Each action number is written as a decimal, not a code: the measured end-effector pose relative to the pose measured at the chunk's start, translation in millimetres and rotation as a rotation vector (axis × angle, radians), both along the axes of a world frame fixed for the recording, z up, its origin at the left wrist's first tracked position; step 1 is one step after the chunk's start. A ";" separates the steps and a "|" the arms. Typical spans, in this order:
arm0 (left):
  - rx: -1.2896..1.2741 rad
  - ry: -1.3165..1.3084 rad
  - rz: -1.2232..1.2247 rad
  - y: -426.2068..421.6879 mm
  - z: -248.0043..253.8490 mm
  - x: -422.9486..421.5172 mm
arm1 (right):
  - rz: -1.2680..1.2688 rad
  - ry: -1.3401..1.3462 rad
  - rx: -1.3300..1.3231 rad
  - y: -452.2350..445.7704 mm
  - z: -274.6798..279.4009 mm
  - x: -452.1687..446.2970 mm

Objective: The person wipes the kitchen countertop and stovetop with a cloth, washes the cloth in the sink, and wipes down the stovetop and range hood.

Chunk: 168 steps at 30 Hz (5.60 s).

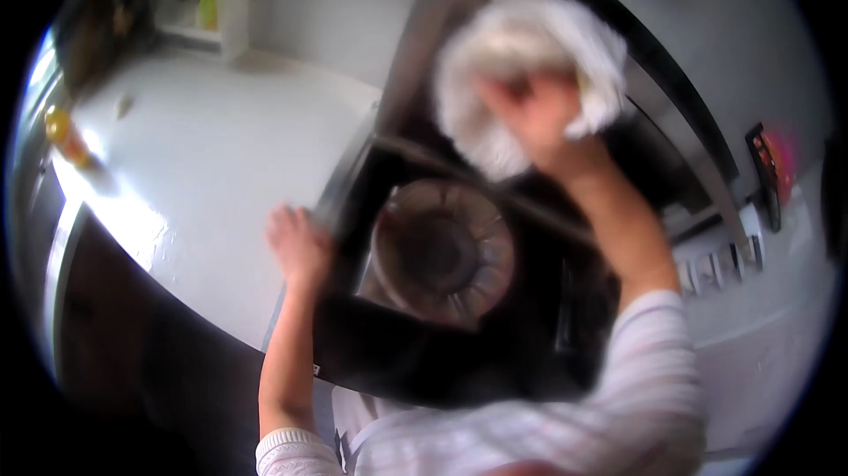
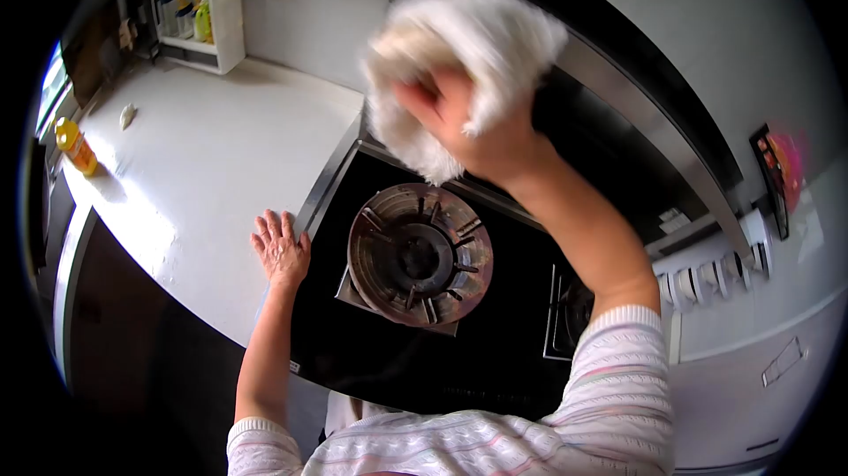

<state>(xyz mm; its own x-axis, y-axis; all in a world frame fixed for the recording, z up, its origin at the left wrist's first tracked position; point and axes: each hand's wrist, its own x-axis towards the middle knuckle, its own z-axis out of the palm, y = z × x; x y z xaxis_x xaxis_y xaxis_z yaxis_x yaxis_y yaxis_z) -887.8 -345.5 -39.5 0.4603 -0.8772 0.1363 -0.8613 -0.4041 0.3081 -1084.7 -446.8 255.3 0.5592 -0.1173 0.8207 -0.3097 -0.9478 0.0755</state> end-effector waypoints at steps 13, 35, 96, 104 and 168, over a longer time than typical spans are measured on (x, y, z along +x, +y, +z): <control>0.108 -0.082 0.022 -3.2 -6.5 -6.3 | -0.650 0.498 -0.290 -18.4 65.0 -25.4; 0.229 -0.278 0.076 -14.8 -28.3 2.0 | -1.373 -0.690 0.457 175.4 92.3 -644.6; 0.224 0.009 -0.021 -5.2 7.3 -6.0 | -1.270 0.254 0.686 -143.8 129.7 -175.6; 0.072 0.084 -0.089 2.6 12.9 0.5 | -1.146 0.615 0.447 -250.1 126.7 -35.8; 0.333 -0.160 0.028 -3.9 3.4 -21.2 | -1.117 -0.813 0.762 129.4 158.6 -650.3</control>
